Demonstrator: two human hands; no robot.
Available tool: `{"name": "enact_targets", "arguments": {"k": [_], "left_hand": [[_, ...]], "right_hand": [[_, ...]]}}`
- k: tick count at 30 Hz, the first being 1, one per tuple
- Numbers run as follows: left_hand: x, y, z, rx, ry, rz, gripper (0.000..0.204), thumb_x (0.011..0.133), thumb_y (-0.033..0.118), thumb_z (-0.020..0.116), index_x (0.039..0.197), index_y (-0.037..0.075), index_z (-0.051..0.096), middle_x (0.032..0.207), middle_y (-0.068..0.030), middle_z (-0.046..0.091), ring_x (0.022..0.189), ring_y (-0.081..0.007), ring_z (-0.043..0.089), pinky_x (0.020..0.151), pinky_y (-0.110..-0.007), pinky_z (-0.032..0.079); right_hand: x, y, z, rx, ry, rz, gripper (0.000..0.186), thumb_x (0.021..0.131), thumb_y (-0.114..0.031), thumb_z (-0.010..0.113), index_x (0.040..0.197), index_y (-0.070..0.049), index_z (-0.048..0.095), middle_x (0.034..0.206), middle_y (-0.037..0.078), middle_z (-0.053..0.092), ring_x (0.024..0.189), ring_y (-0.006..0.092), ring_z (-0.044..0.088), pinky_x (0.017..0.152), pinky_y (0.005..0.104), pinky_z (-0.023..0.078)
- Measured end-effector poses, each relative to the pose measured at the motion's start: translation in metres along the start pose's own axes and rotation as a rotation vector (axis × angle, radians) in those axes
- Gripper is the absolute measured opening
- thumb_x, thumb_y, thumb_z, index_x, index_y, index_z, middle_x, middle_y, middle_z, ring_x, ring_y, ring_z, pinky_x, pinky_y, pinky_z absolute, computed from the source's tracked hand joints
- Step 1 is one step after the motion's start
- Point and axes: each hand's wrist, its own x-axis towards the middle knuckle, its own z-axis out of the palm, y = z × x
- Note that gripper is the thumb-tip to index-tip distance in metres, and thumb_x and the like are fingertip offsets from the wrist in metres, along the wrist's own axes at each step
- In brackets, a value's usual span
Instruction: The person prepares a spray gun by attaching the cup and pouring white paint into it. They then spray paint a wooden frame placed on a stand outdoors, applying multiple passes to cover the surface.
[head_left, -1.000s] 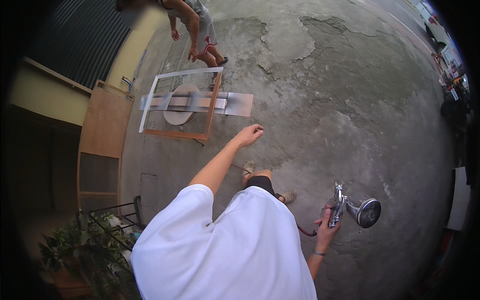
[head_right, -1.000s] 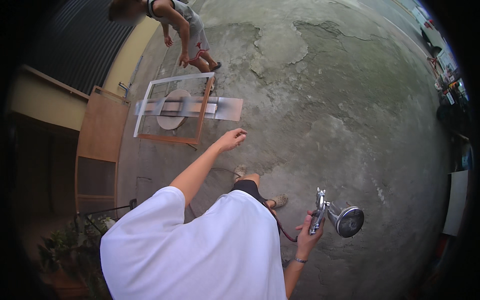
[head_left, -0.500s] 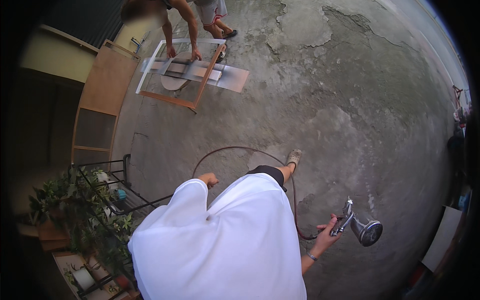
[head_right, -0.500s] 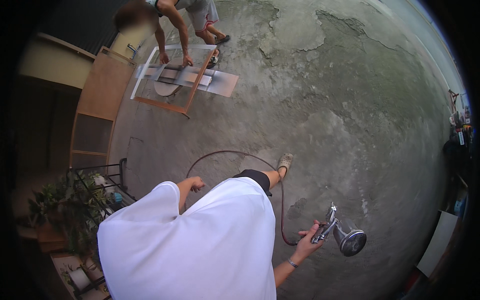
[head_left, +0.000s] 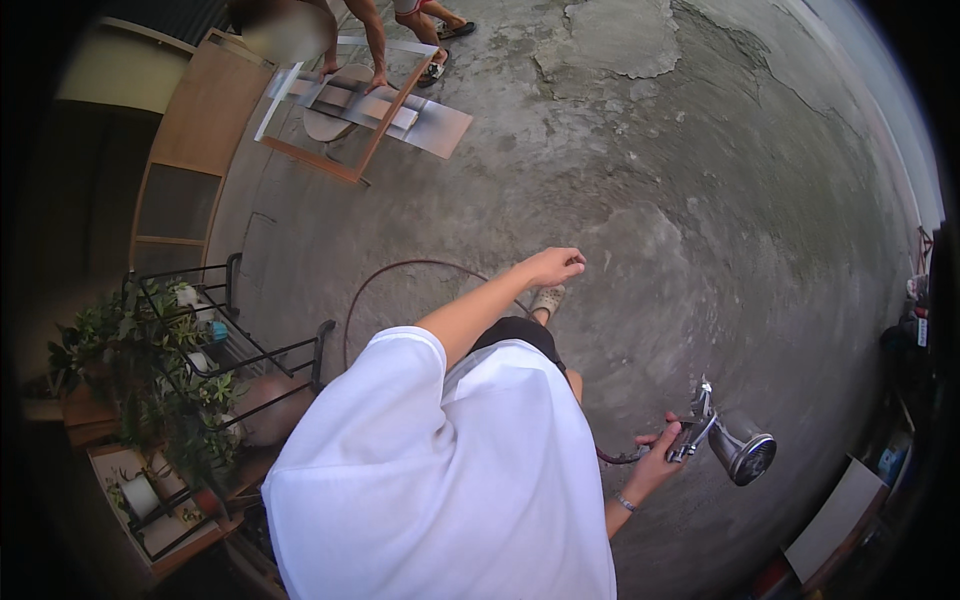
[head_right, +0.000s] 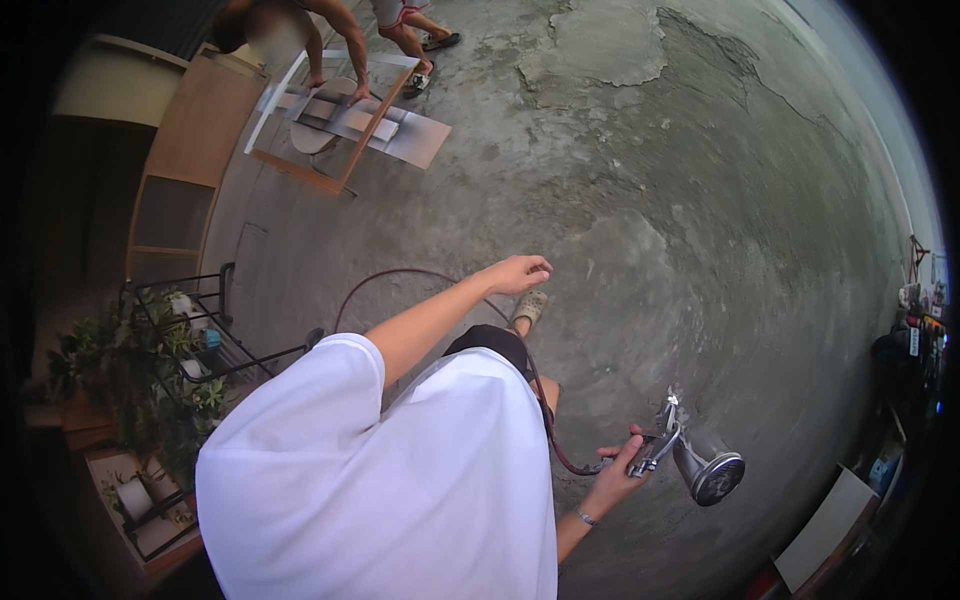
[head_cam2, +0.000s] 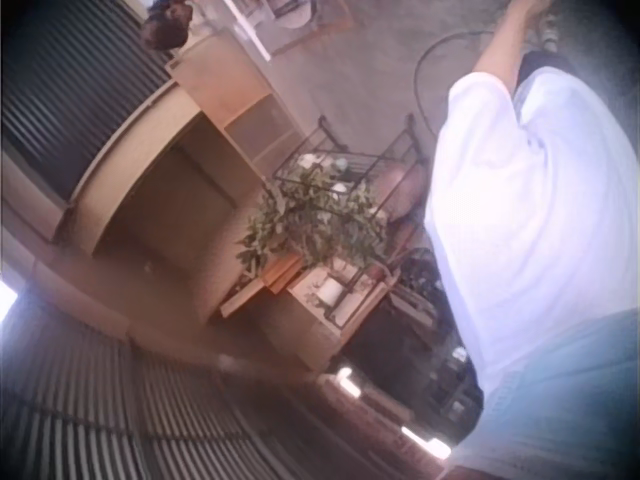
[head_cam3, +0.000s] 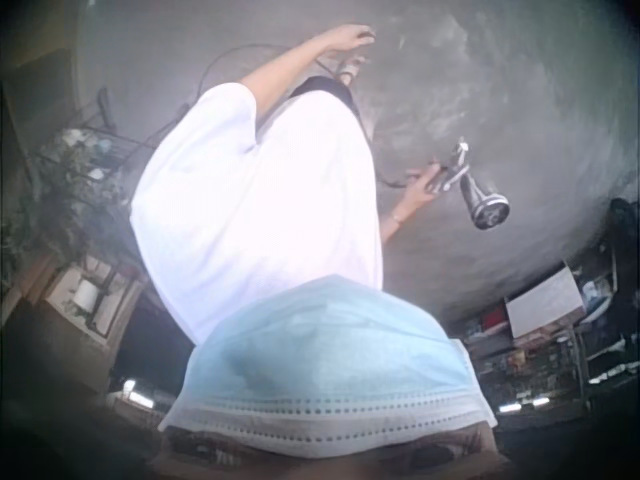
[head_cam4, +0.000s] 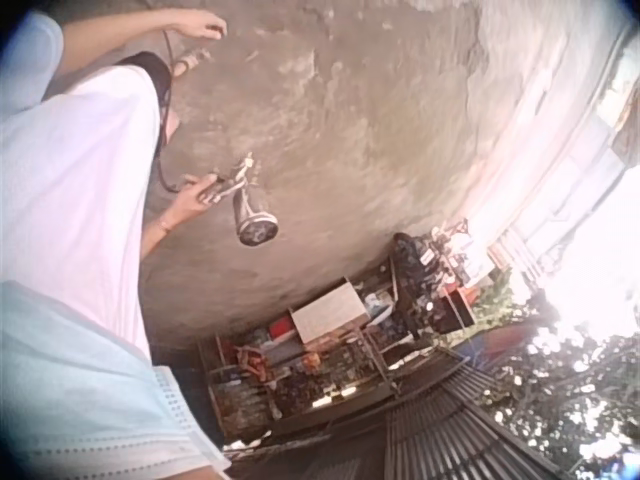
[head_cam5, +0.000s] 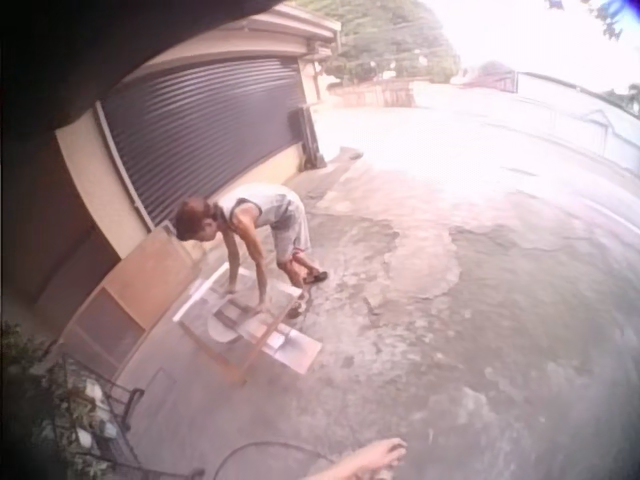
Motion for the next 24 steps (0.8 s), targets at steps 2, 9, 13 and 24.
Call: {"name": "enact_targets", "arguments": {"k": [2,9,13,24], "left_hand": [[0.004,0.004,-0.007,-0.006,0.019,-0.028,0.041,0.101,0.034,0.058,0.127,0.003,0.063,0.116,-0.0158,0.072,0.102,-0.0306,0.07,0.091,-0.041,0.054],[-0.073,-0.113,-0.001,0.067,0.333,-0.668,0.038,0.092,0.036,0.063,0.11,0.004,0.072,0.112,-0.0213,0.072,0.11,-0.0371,0.068,0.096,-0.046,0.052],[-0.142,-0.145,0.042,-0.101,0.396,-0.959,0.038,0.094,0.037,0.061,0.104,0.002,0.071,0.096,-0.0175,0.074,0.083,-0.0287,0.072,0.072,-0.042,0.055],[-0.118,-0.041,0.258,-0.488,0.414,-0.762,0.034,0.098,0.033,0.062,0.115,0.004,0.068,0.093,-0.01,0.072,0.069,-0.0172,0.064,0.054,-0.032,0.047]], "right_hand": [[0.021,-0.005,0.002,0.043,-0.014,-0.055,0.044,0.105,-0.032,0.058,0.127,0.006,0.055,0.111,0.013,0.071,0.053,0.0131,0.062,0.045,0.0242,0.041],[0.106,-0.02,-0.009,0.024,-0.182,-0.047,0.042,0.105,-0.029,0.058,0.129,0.006,0.054,0.114,0.015,0.07,0.053,0.0146,0.062,0.047,0.0252,0.046],[0.16,-0.019,-0.021,0.034,-0.302,-0.087,0.041,0.105,-0.029,0.059,0.125,0.006,0.055,0.114,0.015,0.069,0.053,0.0149,0.062,0.047,0.0257,0.047],[0.312,-0.023,-0.078,0.117,-0.435,-0.213,0.043,0.105,-0.033,0.058,0.122,0.007,0.056,0.112,0.015,0.069,0.051,0.0148,0.061,0.045,0.0255,0.048]]}}
